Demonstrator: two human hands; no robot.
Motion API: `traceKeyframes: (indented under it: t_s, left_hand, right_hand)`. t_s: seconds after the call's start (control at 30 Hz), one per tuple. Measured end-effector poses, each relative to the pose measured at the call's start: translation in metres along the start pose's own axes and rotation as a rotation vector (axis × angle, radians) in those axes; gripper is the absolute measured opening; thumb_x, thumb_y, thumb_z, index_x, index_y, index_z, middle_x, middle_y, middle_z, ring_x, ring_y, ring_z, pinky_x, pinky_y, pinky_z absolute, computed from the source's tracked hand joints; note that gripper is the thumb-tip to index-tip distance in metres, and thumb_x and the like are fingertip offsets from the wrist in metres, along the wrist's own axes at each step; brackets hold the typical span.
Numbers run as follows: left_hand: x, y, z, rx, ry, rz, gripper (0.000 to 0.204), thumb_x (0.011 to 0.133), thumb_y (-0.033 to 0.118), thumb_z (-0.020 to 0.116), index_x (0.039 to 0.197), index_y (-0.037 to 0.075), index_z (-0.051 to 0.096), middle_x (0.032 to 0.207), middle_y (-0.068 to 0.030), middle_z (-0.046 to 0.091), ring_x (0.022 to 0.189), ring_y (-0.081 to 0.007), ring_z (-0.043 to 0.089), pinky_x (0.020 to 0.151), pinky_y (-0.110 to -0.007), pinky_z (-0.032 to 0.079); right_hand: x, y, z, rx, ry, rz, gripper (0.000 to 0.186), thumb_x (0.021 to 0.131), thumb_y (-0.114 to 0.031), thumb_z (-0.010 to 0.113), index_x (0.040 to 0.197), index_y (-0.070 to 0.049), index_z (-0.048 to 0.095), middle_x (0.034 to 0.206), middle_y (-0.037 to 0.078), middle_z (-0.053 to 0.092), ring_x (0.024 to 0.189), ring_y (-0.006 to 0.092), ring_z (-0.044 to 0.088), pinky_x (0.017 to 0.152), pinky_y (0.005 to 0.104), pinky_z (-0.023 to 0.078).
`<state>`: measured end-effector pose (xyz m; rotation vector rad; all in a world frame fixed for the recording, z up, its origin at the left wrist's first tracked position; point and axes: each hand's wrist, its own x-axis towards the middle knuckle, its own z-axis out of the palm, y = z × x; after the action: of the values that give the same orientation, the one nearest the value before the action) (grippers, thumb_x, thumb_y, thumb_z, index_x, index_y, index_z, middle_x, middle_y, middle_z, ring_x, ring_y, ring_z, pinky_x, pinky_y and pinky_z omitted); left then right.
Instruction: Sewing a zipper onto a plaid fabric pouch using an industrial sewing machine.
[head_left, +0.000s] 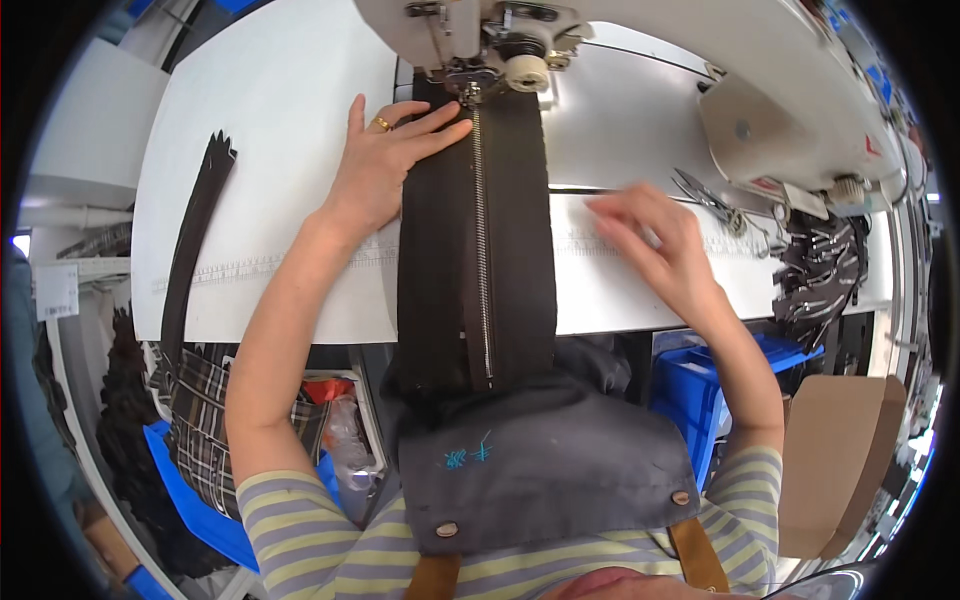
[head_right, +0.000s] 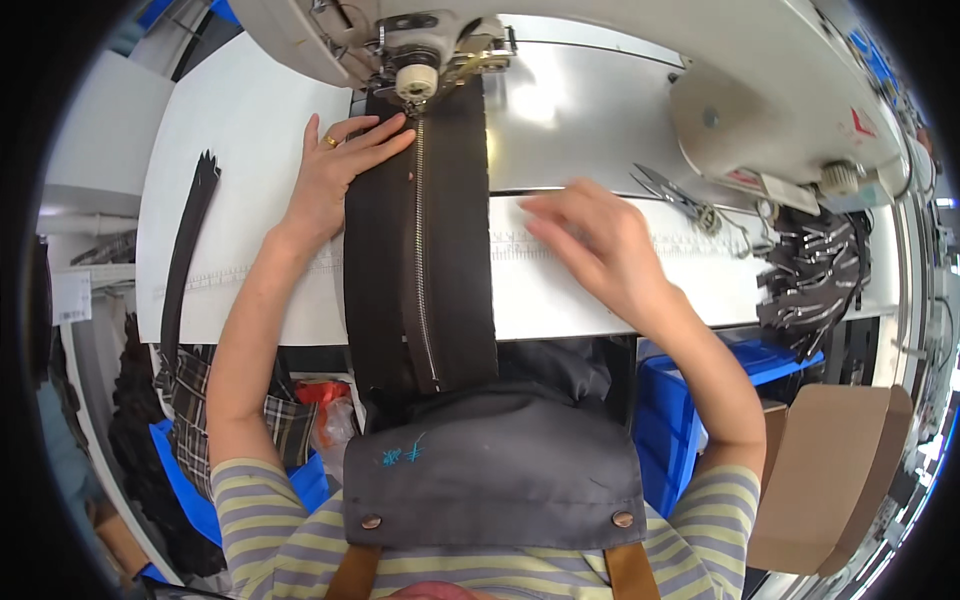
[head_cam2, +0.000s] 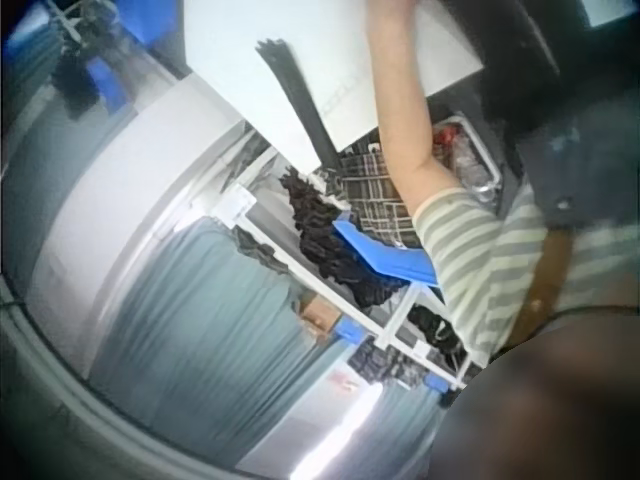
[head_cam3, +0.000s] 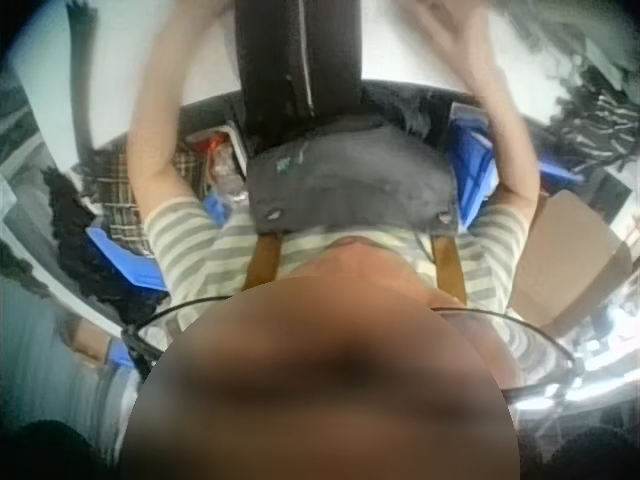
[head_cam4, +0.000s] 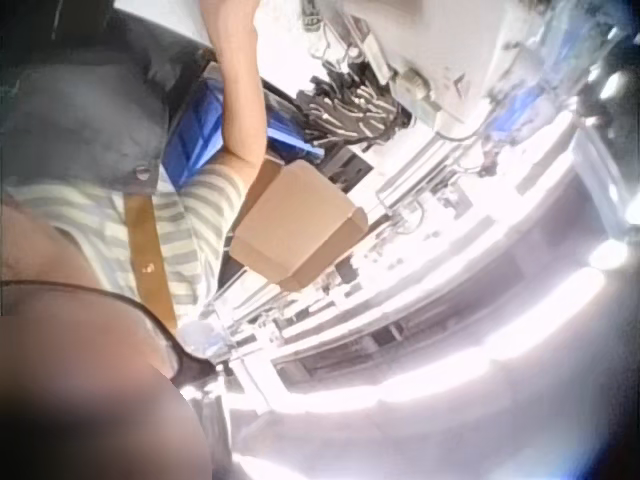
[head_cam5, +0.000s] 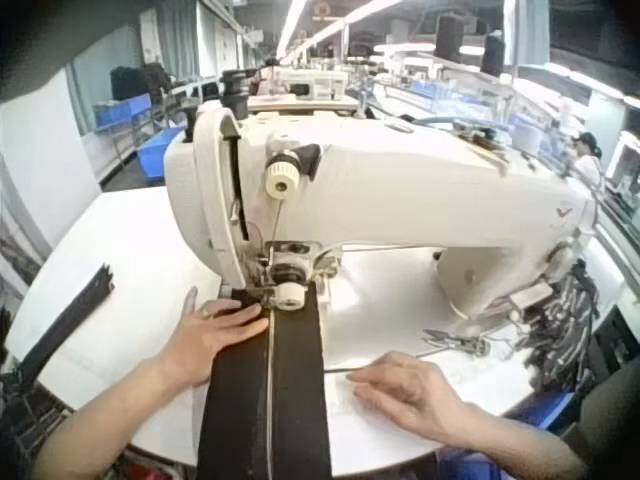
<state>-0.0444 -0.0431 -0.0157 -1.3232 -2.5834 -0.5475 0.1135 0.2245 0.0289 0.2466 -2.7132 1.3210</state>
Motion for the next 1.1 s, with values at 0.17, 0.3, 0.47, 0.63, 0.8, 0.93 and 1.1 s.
traceKeyframes:
  t_s: [0.17, 0.3, 0.47, 0.63, 0.8, 0.93, 1.1]
  left_hand:
    - [-0.001, 0.0, 0.001, 0.026, 0.029, 0.02, 0.048, 0.081, 0.027, 0.067, 0.128, 0.027, 0.061, 0.135, 0.0024, 0.057, 0.124, -0.0243, 0.049, 0.112, -0.063, 0.01]
    - [-0.001, -0.001, 0.001, 0.058, 0.006, 0.014, 0.047, 0.083, 0.015, 0.062, 0.128, 0.027, 0.061, 0.135, 0.0033, 0.057, 0.123, -0.0238, 0.05, 0.111, -0.063, 0.013]
    - [-0.001, -0.003, 0.002, 0.067, -0.009, 0.021, 0.051, 0.082, 0.012, 0.06, 0.13, 0.027, 0.06, 0.136, 0.004, 0.056, 0.124, -0.0243, 0.049, 0.111, -0.062, 0.012]
    - [-0.002, -0.004, 0.002, 0.075, -0.023, 0.022, 0.052, 0.081, 0.013, 0.06, 0.132, 0.026, 0.059, 0.138, 0.0045, 0.055, 0.125, -0.025, 0.048, 0.111, -0.061, 0.011]
    - [-0.001, -0.004, 0.001, 0.052, -0.031, 0.018, 0.055, 0.081, 0.007, 0.055, 0.132, 0.026, 0.059, 0.138, 0.0047, 0.054, 0.126, -0.0249, 0.048, 0.112, -0.06, 0.011]
    - [0.0, -0.003, 0.0, 0.048, -0.037, -0.004, 0.054, 0.082, 0.008, 0.053, 0.132, 0.027, 0.059, 0.138, 0.0048, 0.054, 0.127, -0.0248, 0.047, 0.113, -0.06, 0.01]
    - [0.002, -0.005, 0.002, 0.074, -0.008, 0.016, 0.051, 0.083, 0.014, 0.055, 0.133, 0.027, 0.058, 0.138, 0.0047, 0.054, 0.128, -0.0242, 0.047, 0.113, -0.058, 0.01]
  right_hand:
    - [0.08, 0.02, 0.045, -0.112, 0.065, -0.277, 0.018, 0.084, -0.009, 0.066, 0.101, -0.002, 0.067, 0.095, 0.011, 0.064, 0.085, 0.0287, 0.06, 0.072, 0.036, 0.05]
    - [0.092, 0.022, 0.058, -0.352, 0.154, -0.499, 0.026, 0.078, -0.01, 0.07, 0.104, -0.005, 0.066, 0.106, 0.008, 0.064, 0.095, 0.0279, 0.058, 0.081, 0.0376, 0.048]
    - [0.091, 0.022, 0.06, -0.5, 0.124, -0.552, 0.033, 0.08, -0.011, 0.068, 0.112, -0.007, 0.064, 0.107, 0.008, 0.062, 0.096, 0.0268, 0.058, 0.083, 0.0378, 0.047]
    - [0.093, 0.024, 0.061, -0.614, 0.095, -0.533, 0.035, 0.081, -0.013, 0.067, 0.115, -0.009, 0.063, 0.106, 0.006, 0.062, 0.097, 0.0241, 0.057, 0.081, 0.0358, 0.046]
    - [0.094, 0.024, 0.061, -0.623, 0.113, -0.531, 0.036, 0.08, -0.014, 0.068, 0.116, -0.01, 0.063, 0.104, 0.004, 0.062, 0.096, 0.0231, 0.057, 0.079, 0.035, 0.046]
    - [0.098, 0.025, 0.06, -0.609, 0.11, -0.528, 0.034, 0.08, -0.014, 0.068, 0.114, -0.01, 0.065, 0.105, 0.004, 0.063, 0.095, 0.0232, 0.057, 0.078, 0.0348, 0.046]
    - [0.098, 0.032, 0.06, -0.63, 0.108, -0.536, 0.032, 0.081, -0.014, 0.067, 0.113, -0.01, 0.066, 0.107, 0.004, 0.063, 0.095, 0.0236, 0.058, 0.078, 0.035, 0.046]
